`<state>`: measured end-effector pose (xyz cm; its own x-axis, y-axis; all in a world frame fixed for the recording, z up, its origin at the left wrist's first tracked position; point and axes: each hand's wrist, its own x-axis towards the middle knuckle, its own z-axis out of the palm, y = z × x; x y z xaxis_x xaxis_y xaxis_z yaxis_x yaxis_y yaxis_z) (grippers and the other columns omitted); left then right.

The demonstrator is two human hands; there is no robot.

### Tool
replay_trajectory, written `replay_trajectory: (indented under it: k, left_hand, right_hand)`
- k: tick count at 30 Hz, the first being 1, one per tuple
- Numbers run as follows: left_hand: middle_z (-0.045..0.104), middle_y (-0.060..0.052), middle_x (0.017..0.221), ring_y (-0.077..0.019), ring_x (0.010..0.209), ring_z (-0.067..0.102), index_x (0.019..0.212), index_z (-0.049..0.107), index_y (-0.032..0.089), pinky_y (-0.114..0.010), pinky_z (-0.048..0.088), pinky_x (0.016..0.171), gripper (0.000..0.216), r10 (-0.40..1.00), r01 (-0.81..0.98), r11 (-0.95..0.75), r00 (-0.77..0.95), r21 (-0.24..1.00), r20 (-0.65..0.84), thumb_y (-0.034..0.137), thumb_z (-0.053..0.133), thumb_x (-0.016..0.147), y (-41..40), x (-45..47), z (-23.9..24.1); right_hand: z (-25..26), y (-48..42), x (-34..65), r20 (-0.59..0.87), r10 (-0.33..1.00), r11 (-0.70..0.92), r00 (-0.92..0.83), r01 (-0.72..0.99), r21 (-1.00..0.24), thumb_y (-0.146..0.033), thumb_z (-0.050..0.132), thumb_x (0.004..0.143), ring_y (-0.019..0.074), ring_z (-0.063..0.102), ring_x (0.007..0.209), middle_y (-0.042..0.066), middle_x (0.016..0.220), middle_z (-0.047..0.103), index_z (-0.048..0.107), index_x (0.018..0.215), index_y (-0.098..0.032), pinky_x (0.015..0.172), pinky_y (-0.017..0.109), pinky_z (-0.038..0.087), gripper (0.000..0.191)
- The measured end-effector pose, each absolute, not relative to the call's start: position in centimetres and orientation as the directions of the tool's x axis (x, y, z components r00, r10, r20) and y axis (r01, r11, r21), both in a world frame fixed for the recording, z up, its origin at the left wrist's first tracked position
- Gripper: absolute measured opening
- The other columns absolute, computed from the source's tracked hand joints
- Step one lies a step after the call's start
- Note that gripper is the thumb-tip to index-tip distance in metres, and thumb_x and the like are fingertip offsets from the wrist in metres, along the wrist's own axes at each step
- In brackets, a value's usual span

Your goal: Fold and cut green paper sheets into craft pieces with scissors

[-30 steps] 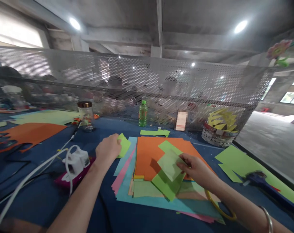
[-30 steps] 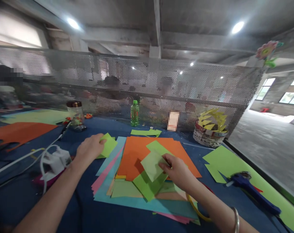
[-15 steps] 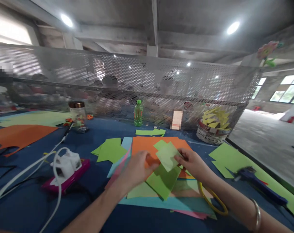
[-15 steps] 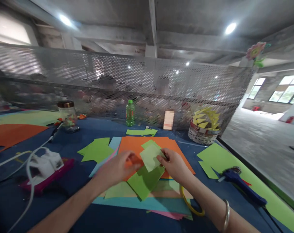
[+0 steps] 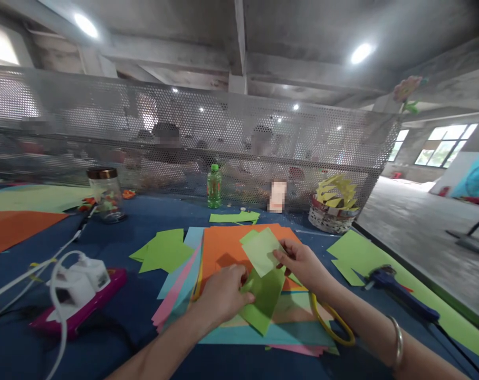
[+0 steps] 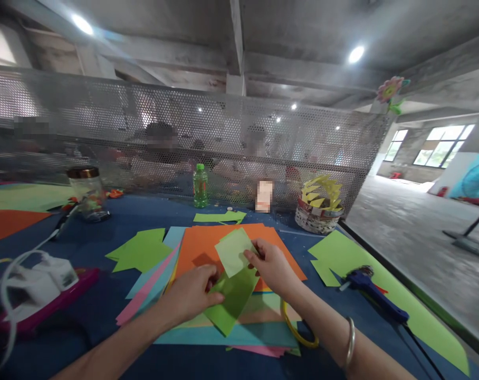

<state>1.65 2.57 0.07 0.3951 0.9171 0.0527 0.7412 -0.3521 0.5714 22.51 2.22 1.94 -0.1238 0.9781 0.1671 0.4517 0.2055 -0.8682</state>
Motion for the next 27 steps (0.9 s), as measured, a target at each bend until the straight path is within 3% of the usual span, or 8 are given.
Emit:
replay_trajectory:
  k: [3,5,10,13,20,23,27]
  left_hand:
    - [0.066,-0.006,0.075,-0.0245,0.074,0.062,0.075,0.062,0.017,-0.031,0.042,0.065,0.012,0.914,0.454,-0.243,0.402,0.857,0.046,0.025,0.065,0.065,3.5,1.4,-0.7]
    - [0.068,-0.006,0.079,-0.0232,0.079,0.064,0.081,0.063,0.016,-0.031,0.045,0.069,0.016,0.91,0.229,-0.111,0.414,0.967,0.006,0.025,0.064,0.068,4.1,1.1,-0.8]
    - [0.071,-0.009,0.089,-0.0226,0.083,0.066,0.099,0.066,0.016,-0.032,0.049,0.075,0.033,0.875,-0.111,0.151,0.478,0.982,-0.08,0.023,0.071,0.067,4.8,0.0,-0.4]
    - [0.072,-0.009,0.088,-0.022,0.082,0.067,0.104,0.067,0.016,-0.031,0.049,0.073,0.036,0.844,-0.155,0.164,0.532,0.974,-0.058,0.029,0.072,0.072,4.7,-0.6,-0.2]
    - [0.073,-0.01,0.094,-0.0204,0.082,0.067,0.103,0.069,0.016,-0.031,0.05,0.077,0.037,0.796,-0.094,0.214,0.593,0.972,-0.119,0.039,0.073,0.074,3.6,-0.3,1.0]
    - [0.072,-0.01,0.1,-0.0203,0.086,0.067,0.104,0.07,0.017,-0.031,0.049,0.083,0.036,0.757,-0.114,0.233,0.645,0.966,-0.107,0.038,0.073,0.076,3.1,-0.2,1.5]
    - [0.071,-0.01,0.106,-0.0221,0.093,0.066,0.109,0.069,0.018,-0.035,0.048,0.089,0.034,0.721,-0.119,0.217,0.688,0.969,-0.077,0.034,0.07,0.079,2.9,-0.3,1.5]
  right_hand:
    - [2.3,2.2,22.4,0.175,0.975,0.216,-0.134,0.424,-0.879,-0.045,0.052,0.086,0.0154,0.062,0.065,0.0,0.071,0.06,0.053,0.087,-0.019,0.051,0.023,0.048,0.025]
    - [2.7,2.1,22.4,0.179,0.972,0.228,-0.151,0.421,-0.878,-0.047,0.052,0.086,0.0143,0.059,0.063,0.0,0.069,0.058,0.053,0.082,-0.019,0.052,0.022,0.047,0.027]
    - [3.0,1.7,22.7,0.134,0.951,0.259,-0.277,0.482,-0.837,-0.043,0.062,0.082,0.0104,0.049,0.053,-0.003,0.059,0.054,0.06,0.069,-0.017,0.049,0.022,0.039,0.028]
    - [2.6,1.4,22.7,0.144,0.944,0.292,-0.296,0.547,-0.784,-0.036,0.068,0.078,0.012,0.05,0.058,-0.002,0.06,0.055,0.064,0.066,-0.017,0.053,0.023,0.037,0.022]
    - [1.8,1.6,22.5,0.308,0.943,0.314,-0.129,0.658,-0.685,-0.036,0.073,0.073,0.0175,0.055,0.074,0.002,0.079,0.059,0.06,0.071,-0.019,0.061,0.026,0.038,0.022]
    - [1.7,1.6,22.3,0.341,0.935,0.313,-0.096,0.672,-0.672,-0.035,0.074,0.072,0.0161,0.055,0.071,0.0,0.079,0.06,0.058,0.068,-0.02,0.06,0.026,0.038,0.023]
    - [1.6,1.3,21.9,0.333,0.94,0.294,-0.073,0.666,-0.686,-0.036,0.073,0.073,0.0126,0.052,0.056,-0.004,0.063,0.058,0.054,0.064,-0.021,0.052,0.024,0.034,0.027]
